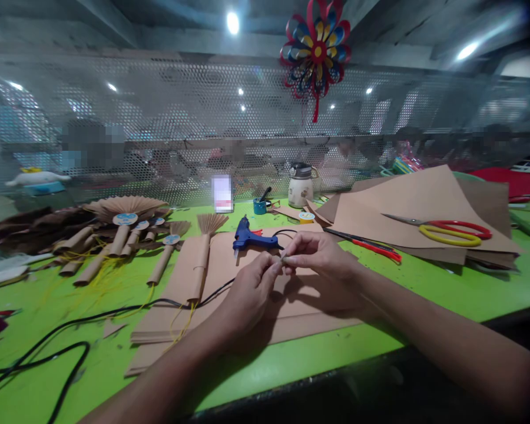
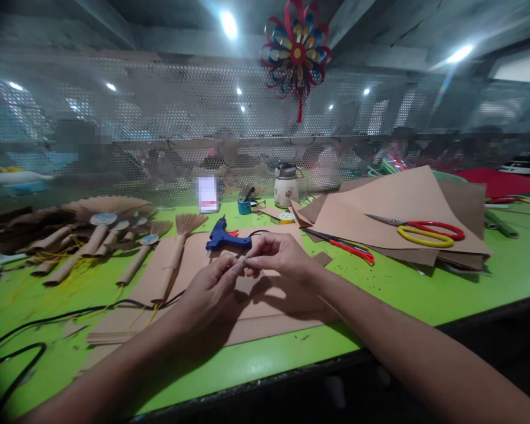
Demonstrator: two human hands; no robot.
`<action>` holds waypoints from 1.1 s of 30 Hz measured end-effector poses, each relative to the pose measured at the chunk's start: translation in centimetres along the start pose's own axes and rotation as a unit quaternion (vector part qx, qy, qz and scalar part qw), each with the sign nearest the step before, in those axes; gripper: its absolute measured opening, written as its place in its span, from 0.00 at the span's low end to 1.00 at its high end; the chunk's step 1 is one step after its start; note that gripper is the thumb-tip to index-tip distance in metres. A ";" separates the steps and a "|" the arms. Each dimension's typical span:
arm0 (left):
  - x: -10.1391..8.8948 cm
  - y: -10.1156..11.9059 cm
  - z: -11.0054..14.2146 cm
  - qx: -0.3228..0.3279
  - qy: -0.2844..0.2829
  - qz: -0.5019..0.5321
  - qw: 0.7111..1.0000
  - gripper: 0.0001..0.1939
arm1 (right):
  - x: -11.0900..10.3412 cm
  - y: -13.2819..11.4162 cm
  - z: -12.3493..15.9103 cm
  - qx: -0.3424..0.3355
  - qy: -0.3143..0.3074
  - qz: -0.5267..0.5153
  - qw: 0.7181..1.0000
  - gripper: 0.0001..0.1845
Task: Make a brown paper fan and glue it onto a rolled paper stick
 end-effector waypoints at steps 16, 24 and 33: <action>-0.1 0.9 0.4 0.023 0.002 -0.082 0.996 0.13 | 0.2 0.6 0.3 0.007 0.005 -0.057 0.998 0.11; 0.1 0.5 0.3 -0.001 -0.024 -0.123 0.992 0.15 | 0.0 1.6 -0.1 0.016 0.001 -0.060 0.998 0.12; -0.4 0.2 -0.1 -0.012 0.005 -0.058 0.998 0.13 | 0.1 0.8 0.1 0.030 0.019 -0.071 0.997 0.14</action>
Point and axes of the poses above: each hand's wrist, its own z-axis away from the middle knuckle, its own x-axis out of the palm, y = z × x, the point moved 7 cm from there along -z, towards the middle knuckle, and after that the axes turned 4 degrees about x, right-handed, at the moved point
